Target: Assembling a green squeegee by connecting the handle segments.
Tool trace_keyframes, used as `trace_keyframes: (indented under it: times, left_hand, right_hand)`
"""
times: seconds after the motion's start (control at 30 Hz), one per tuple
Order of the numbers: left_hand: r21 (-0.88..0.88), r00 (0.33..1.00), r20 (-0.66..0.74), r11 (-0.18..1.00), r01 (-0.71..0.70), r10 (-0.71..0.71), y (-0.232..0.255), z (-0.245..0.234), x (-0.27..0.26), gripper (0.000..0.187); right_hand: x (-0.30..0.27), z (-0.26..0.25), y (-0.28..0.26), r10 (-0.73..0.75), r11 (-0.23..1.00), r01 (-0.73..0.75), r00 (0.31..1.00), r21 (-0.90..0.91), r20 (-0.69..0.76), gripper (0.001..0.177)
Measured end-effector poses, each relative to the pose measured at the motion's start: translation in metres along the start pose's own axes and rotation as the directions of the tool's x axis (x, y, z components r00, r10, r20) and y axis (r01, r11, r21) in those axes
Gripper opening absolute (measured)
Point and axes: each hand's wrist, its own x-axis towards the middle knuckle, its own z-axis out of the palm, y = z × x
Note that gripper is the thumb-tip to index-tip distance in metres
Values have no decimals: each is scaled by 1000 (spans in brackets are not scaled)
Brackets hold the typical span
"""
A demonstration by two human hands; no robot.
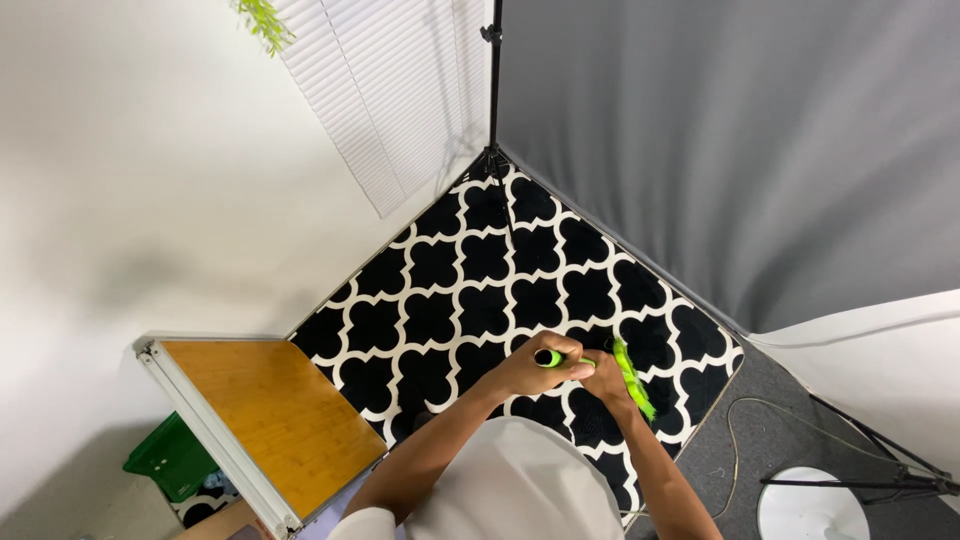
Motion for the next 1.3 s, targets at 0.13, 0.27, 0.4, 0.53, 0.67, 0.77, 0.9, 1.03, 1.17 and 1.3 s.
trace_keyframes:
  times: [0.13,0.27,0.4,0.53,0.67,0.77,0.9,1.03,1.17,1.3]
  left_hand:
    - [40,997,31,997,-65,64,3,-1,-7,47]
    - [94,1000,13,995,-26,25,36,-27,-29,42]
    - [173,995,-83,984,-47,62,83,-46,-46,38]
    - [362,969,-105,916,-172,223,104,-48,-55,35]
    - [451,980,-86,884,-121,178,100,-52,-54,38]
    - [301,980,-50,939,-168,191,100,-47,-49,39]
    - [24,966,-92,971,-240,241,88,-37,-37,29]
    - [-113,981,-152,984,-138,120,28,-21,-12,26]
    - [-179,971,-215,973,-147,107,-55,-6,6,30]
    - [-34,932,-352,994,-100,82,-103,-4,2,22]
  right_hand:
    - [8,31,10,17,999,-15,999,46,-48,26]
    - [13,61,-52,-155,979,161,986,125,-59,18]
    - [27,80,-102,-481,808,482,872,337,-94,17]
    - [28,83,-104,-467,814,453,883,364,-54,18]
    - [37,80,-108,-462,815,419,887,400,14,18]
    - [36,72,-101,-446,826,381,892,414,68,19]
    - [33,52,-83,-420,844,333,898,422,132,20]
    - [31,13,-45,-204,977,200,977,-74,-62,27]
    - [33,19,7,-22,995,-5,961,-96,-276,27]
    - [53,64,36,75,993,-107,916,-59,-393,27]
